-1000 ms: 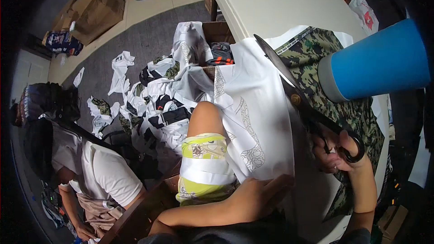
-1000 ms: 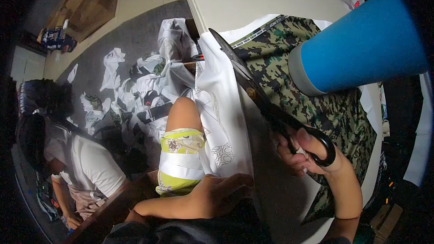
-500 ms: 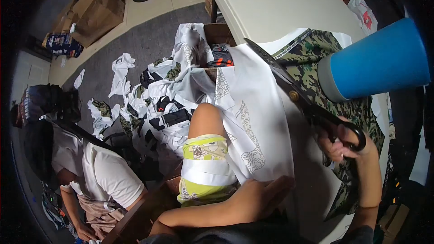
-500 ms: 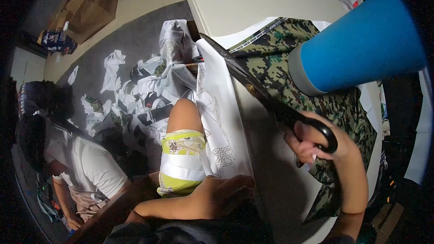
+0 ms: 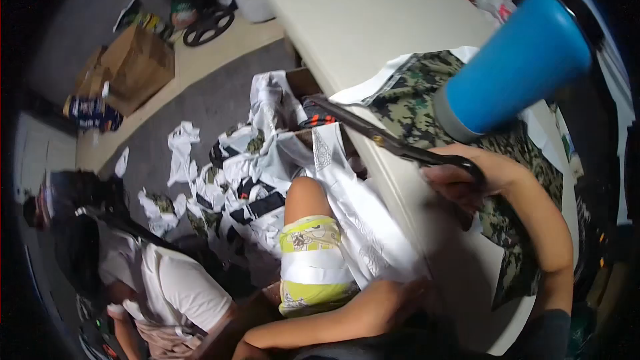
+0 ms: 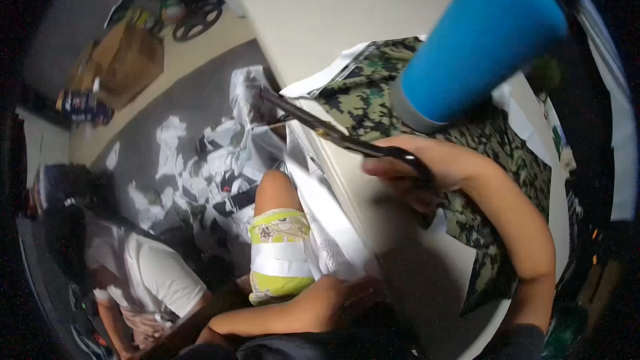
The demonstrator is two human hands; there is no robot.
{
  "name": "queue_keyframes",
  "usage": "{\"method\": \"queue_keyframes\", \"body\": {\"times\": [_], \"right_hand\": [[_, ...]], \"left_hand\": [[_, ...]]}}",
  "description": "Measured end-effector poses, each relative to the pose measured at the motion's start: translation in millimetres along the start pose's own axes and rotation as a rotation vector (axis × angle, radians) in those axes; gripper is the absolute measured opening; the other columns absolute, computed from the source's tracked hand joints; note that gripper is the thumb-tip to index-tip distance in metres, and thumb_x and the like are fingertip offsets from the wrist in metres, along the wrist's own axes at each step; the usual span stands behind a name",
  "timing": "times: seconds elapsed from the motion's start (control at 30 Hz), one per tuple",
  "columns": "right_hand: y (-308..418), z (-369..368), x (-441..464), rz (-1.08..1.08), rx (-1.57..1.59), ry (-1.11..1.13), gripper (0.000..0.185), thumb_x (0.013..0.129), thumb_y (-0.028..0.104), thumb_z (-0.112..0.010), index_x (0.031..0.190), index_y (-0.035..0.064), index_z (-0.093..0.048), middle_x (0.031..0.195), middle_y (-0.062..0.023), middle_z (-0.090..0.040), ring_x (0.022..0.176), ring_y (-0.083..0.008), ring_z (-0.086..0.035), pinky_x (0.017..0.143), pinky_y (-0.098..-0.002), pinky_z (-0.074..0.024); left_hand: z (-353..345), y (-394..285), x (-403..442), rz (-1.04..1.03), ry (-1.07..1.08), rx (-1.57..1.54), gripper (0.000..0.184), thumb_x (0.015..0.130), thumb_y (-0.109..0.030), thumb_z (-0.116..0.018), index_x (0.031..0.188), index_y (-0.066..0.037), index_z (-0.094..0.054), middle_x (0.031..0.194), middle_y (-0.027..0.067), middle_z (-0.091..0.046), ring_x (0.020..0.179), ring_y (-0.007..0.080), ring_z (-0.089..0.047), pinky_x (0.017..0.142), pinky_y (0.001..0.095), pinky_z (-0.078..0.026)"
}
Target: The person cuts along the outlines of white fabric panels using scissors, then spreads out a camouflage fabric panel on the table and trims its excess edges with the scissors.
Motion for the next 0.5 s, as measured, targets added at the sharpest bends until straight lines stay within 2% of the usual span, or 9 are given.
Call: {"method": "queue_keyframes", "body": {"times": [0.07, 0.13, 0.2, 0.23, 0.3, 0.4, 0.5], "right_hand": [[-12.4, -3.3, -6.8, 0.021, 0.092, -0.030, 0.028, 0.085, 0.032, -0.059, 0.074, 0.0090, -0.046, 0.048, -0.0015, -0.044, 0.034, -0.0117, -0.037, 0.030, -0.0259, -0.0296], [-22.1, -17.5, -24.5, 0.107, -0.264, -0.039, 0.034, 0.083, 0.038, -0.061, 0.076, 0.0083, -0.047, 0.052, -0.0031, -0.048, 0.036, -0.0151, -0.040, 0.034, -0.0267, -0.0313], [-35.4, -31.4, -66.1, 0.478, -0.739, -0.259, 0.032, 0.081, 0.030, -0.065, 0.075, 0.0054, -0.045, 0.055, -0.0043, -0.049, 0.046, -0.0182, -0.042, 0.045, -0.0308, -0.0349], [-47.4, -39.5, -84.3, 0.486, -0.701, -0.294, 0.032, 0.081, 0.030, -0.065, 0.075, 0.0054, -0.045, 0.055, -0.0043, -0.049, 0.046, -0.0182, -0.042, 0.045, -0.0308, -0.0349], [-81.8, -54.6, -113.5, 0.163, -0.658, -0.315, 0.036, 0.078, 0.031, -0.068, 0.078, 0.0026, -0.046, 0.061, -0.0054, -0.052, 0.052, -0.0198, -0.045, 0.053, -0.0331, -0.0373], [-131.6, -77.3, -166.6, 0.150, -0.549, -0.414, 0.039, 0.076, 0.035, -0.069, 0.080, 0.0032, -0.047, 0.063, -0.0064, -0.053, 0.054, -0.0202, -0.046, 0.054, -0.0332, -0.0376], [-177.2, -93.2, -206.7, 0.120, -0.306, -0.661, 0.036, 0.076, 0.033, -0.068, 0.080, 0.0034, -0.048, 0.064, -0.0078, -0.053, 0.053, -0.0226, -0.046, 0.054, -0.0335, -0.0376]], "left_hand": [[-18.2, 0.1, -4.1, -0.079, 0.077, 0.037, 0.021, 0.083, -0.004, -0.055, 0.103, -0.005, -0.055, 0.080, 0.0130, -0.064, 0.062, 0.0316, -0.059, 0.059, 0.0370, -0.046], [-36.6, 8.3, -4.0, -0.158, 0.181, 0.065, 0.021, 0.081, -0.003, -0.054, 0.102, -0.005, -0.056, 0.080, 0.0138, -0.064, 0.064, 0.0331, -0.059, 0.061, 0.0383, -0.046], [-50.3, 34.3, 10.3, -0.118, 0.211, -0.034, 0.018, 0.081, -0.004, -0.053, 0.099, -0.004, -0.055, 0.077, 0.0161, -0.062, 0.066, 0.0346, -0.058, 0.063, 0.0410, -0.044], [-62.0, 42.1, 11.7, -0.109, 0.256, -0.014, 0.018, 0.081, -0.004, -0.053, 0.099, -0.004, -0.055, 0.077, 0.0161, -0.062, 0.066, 0.0346, -0.058, 0.063, 0.0410, -0.044], [-64.0, 62.3, 13.2, 0.074, 0.243, 0.534, 0.011, 0.084, -0.010, -0.049, 0.093, -0.003, -0.050, 0.075, 0.0213, -0.059, 0.065, 0.0395, -0.055, 0.062, 0.0449, -0.041], [-83.3, 65.7, 7.1, 0.045, 0.366, 0.522, 0.013, 0.086, -0.012, -0.049, 0.094, -0.003, -0.052, 0.073, 0.0195, -0.059, 0.063, 0.0357, -0.055, 0.061, 0.0420, -0.041], [-103.8, 50.6, 7.1, 0.059, 0.483, 0.443, 0.013, 0.088, -0.012, -0.050, 0.095, -0.002, -0.055, 0.073, 0.0155, -0.059, 0.061, 0.0290, -0.054, 0.060, 0.0364, -0.042]]}}
Point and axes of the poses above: each hand's wrist, its own x-axis towards the middle knuckle, its own z-axis out of the back of the hand, y = z × x, the point moved 6 cm from there along x, towards the middle knuckle
